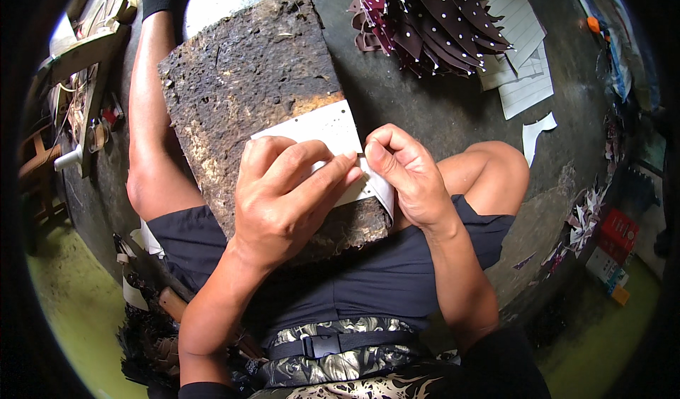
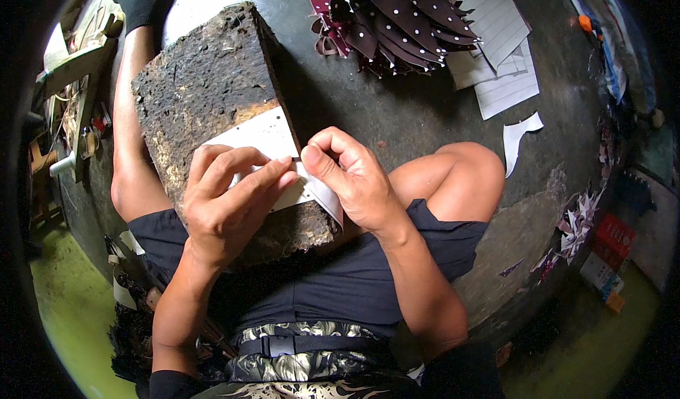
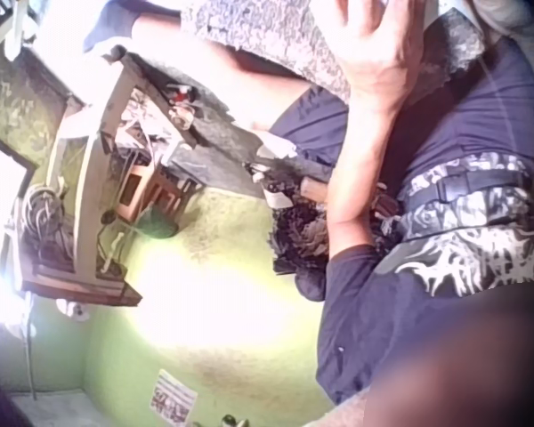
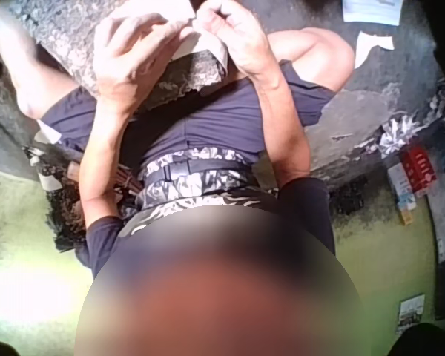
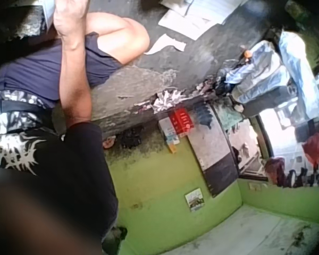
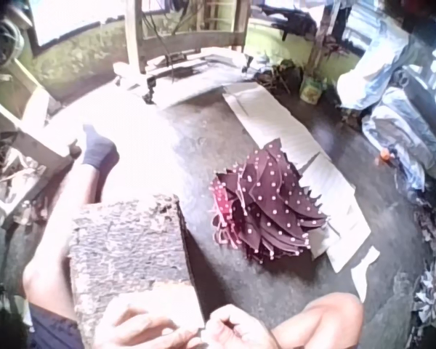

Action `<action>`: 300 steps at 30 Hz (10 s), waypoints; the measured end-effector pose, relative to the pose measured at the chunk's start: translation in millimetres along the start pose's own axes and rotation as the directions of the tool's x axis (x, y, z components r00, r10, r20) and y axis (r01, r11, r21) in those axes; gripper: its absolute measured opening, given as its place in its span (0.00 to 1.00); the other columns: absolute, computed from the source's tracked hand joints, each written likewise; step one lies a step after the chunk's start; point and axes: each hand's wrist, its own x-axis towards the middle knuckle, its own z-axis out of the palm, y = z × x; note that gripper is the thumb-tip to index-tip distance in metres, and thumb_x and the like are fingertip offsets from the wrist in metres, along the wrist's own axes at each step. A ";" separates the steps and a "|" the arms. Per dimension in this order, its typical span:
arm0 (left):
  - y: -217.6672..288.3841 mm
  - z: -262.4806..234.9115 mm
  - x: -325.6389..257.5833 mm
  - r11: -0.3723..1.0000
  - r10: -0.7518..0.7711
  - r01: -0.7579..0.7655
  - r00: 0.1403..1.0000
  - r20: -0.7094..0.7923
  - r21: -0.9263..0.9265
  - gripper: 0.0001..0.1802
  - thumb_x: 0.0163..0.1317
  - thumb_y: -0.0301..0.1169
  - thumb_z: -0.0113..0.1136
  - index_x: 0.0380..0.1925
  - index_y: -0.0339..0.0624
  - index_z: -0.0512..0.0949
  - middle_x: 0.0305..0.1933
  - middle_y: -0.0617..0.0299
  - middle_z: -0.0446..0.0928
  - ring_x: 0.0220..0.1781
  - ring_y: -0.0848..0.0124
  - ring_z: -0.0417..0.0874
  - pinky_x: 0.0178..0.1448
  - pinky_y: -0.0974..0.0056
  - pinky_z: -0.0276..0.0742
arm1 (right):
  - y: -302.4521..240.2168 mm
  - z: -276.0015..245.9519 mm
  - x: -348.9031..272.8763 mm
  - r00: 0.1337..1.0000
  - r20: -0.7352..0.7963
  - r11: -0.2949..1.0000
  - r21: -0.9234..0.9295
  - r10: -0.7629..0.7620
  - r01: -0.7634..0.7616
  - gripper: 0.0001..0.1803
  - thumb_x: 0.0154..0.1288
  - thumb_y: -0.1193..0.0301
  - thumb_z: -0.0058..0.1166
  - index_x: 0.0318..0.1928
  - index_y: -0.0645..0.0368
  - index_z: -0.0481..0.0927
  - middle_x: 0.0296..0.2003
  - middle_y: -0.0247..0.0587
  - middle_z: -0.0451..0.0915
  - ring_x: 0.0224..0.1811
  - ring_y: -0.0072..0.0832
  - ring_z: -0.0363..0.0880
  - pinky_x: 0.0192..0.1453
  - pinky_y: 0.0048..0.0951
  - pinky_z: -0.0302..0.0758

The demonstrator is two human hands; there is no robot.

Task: The person sits on the floor and repeatedly peels a white paper backing off a dark polka-dotted sheet placed on a wooden block. The peeled sheets are set aside on the floor.

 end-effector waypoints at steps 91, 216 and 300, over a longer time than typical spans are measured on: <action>19.0 -5.4 -4.0 0.979 -0.154 0.158 0.987 0.038 -0.131 0.13 0.66 0.29 0.83 0.49 0.43 0.93 0.43 0.61 0.85 0.41 0.59 0.85 0.47 0.54 0.82 | -19.8 19.6 7.2 0.972 -0.154 0.830 -0.554 -0.180 0.066 0.15 0.93 0.62 0.59 0.49 0.62 0.82 0.31 0.35 0.80 0.36 0.16 0.75 0.39 0.30 0.76; -185.0 -239.8 -263.7 0.343 -0.888 0.939 0.320 -0.331 -0.011 0.18 0.81 0.32 0.74 0.64 0.36 0.88 0.53 0.61 0.93 0.54 0.73 0.91 0.62 0.64 0.86 | -14.8 -55.2 -29.3 0.792 -0.178 0.237 -0.971 -0.584 -0.043 0.10 0.86 0.75 0.65 0.59 0.67 0.88 0.64 0.50 0.88 0.67 0.42 0.87 0.73 0.38 0.80; 16.1 -2.4 6.0 0.983 -0.185 0.185 0.982 0.023 0.015 0.15 0.60 0.34 0.87 0.48 0.52 0.96 0.43 0.68 0.86 0.42 0.65 0.82 0.49 0.55 0.75 | -16.5 13.1 11.7 0.988 -0.151 0.994 -0.101 0.029 -0.045 0.17 0.90 0.54 0.65 0.50 0.57 0.87 0.37 0.21 0.82 0.37 0.09 0.74 0.42 0.18 0.75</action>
